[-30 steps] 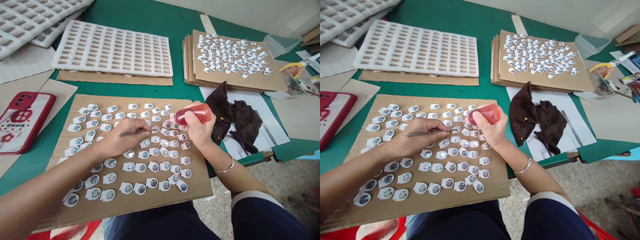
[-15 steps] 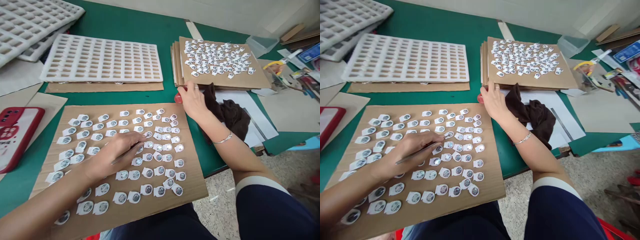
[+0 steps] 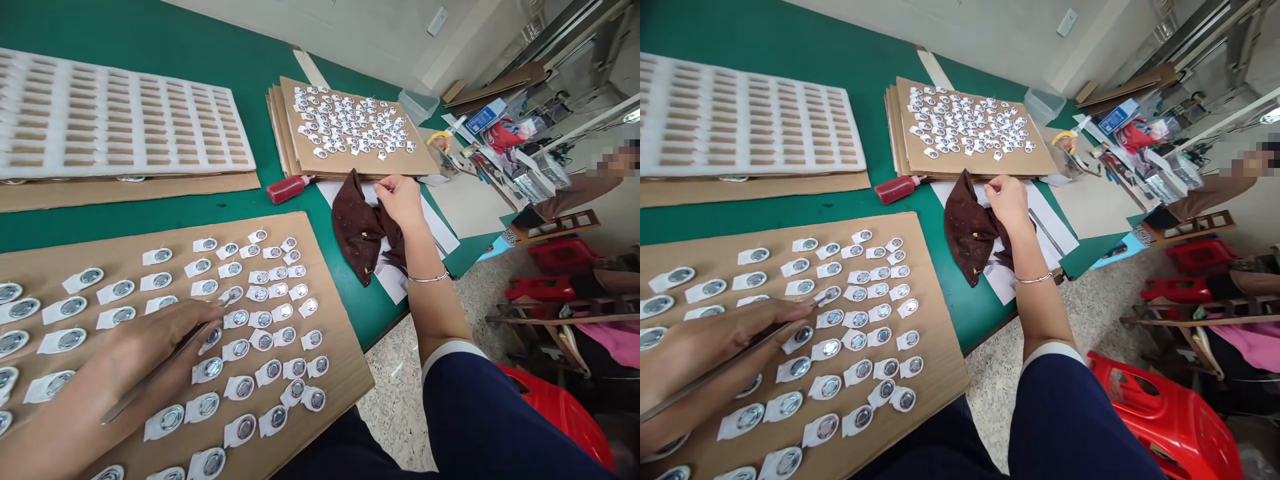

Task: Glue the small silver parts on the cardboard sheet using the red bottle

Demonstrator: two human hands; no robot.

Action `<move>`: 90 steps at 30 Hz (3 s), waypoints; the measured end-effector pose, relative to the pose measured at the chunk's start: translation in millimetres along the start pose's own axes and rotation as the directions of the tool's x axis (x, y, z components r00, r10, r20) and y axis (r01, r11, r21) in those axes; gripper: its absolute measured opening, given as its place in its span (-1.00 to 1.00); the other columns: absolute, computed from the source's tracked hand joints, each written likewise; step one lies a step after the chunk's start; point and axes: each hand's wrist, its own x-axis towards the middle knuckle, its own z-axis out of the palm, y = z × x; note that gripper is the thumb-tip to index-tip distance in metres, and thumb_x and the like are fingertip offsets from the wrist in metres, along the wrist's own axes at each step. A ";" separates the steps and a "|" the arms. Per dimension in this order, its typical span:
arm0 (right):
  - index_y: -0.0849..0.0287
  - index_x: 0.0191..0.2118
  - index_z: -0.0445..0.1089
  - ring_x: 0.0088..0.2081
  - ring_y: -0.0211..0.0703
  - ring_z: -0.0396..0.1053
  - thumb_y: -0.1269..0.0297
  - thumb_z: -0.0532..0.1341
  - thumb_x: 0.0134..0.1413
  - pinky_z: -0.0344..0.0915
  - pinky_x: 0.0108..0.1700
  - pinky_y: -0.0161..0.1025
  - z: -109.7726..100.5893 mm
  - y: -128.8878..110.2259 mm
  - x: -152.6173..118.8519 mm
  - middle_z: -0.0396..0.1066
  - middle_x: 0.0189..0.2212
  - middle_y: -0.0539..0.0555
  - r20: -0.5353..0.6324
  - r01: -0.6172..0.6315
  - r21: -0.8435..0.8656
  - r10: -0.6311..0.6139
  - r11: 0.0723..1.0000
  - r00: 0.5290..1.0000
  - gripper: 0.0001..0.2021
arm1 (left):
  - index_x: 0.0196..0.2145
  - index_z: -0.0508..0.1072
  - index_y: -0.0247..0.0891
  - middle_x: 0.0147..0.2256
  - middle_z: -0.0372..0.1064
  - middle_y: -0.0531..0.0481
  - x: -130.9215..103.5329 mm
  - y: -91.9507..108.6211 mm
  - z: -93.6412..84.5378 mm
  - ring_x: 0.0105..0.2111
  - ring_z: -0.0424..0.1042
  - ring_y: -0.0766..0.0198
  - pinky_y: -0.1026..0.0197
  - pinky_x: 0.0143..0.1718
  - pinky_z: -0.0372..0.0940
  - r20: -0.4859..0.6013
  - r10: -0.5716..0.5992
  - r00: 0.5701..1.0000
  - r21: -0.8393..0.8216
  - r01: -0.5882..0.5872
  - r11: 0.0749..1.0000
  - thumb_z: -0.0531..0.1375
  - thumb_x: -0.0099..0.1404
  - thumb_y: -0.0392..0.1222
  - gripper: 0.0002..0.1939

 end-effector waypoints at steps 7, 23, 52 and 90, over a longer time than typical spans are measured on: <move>0.27 -0.33 0.38 -0.28 0.02 0.36 -0.11 0.06 -0.04 0.23 -0.18 -0.06 36.0 -34.6 15.4 0.41 -0.40 0.19 -0.019 -0.024 0.083 0.025 0.996 1.000 -0.53 | -0.02 0.24 -0.02 -0.05 0.30 0.02 0.3 0.3 -4.5 -0.12 0.35 0.11 0.01 -0.15 0.33 0.136 0.040 0.990 0.031 -0.045 0.999 -0.01 0.27 -0.12 -0.69; 0.01 -0.31 0.45 -0.34 -0.19 0.34 0.22 0.17 0.03 0.29 -0.28 -0.17 -14.8 -118.8 -55.9 0.38 -0.37 0.00 0.037 0.564 0.517 -0.675 0.644 0.737 -0.87 | -0.24 0.37 -0.24 -0.38 0.36 0.03 3.0 16.1 -3.8 -0.41 0.33 0.33 0.27 -0.38 0.21 0.105 0.054 0.993 -0.092 -0.044 0.995 0.00 0.29 -0.25 -0.82; 0.19 -0.27 0.36 -0.28 -0.20 0.27 0.34 -0.05 0.21 0.16 -0.17 -0.17 41.5 -163.6 -109.9 0.39 -0.35 0.07 0.269 0.730 0.588 -0.935 0.349 0.231 -0.76 | -0.13 0.33 -0.26 -0.28 0.39 -0.05 -1.4 10.3 -1.6 -0.30 0.36 0.25 0.22 -0.26 0.24 0.127 0.097 0.987 -0.118 -0.082 0.990 -0.02 0.24 -0.37 -0.73; 0.20 -0.24 0.39 -0.24 -0.14 0.21 0.34 0.04 0.13 0.07 -0.11 -0.15 40.5 -167.8 -114.3 0.34 -0.39 0.08 0.351 0.768 0.506 -0.907 0.393 0.233 -0.80 | -0.18 0.34 -0.30 -0.31 0.37 -0.05 -0.9 11.6 -1.2 -0.31 0.35 0.25 0.21 -0.29 0.21 0.140 0.079 0.987 -0.094 -0.066 0.993 -0.03 0.24 -0.37 -0.76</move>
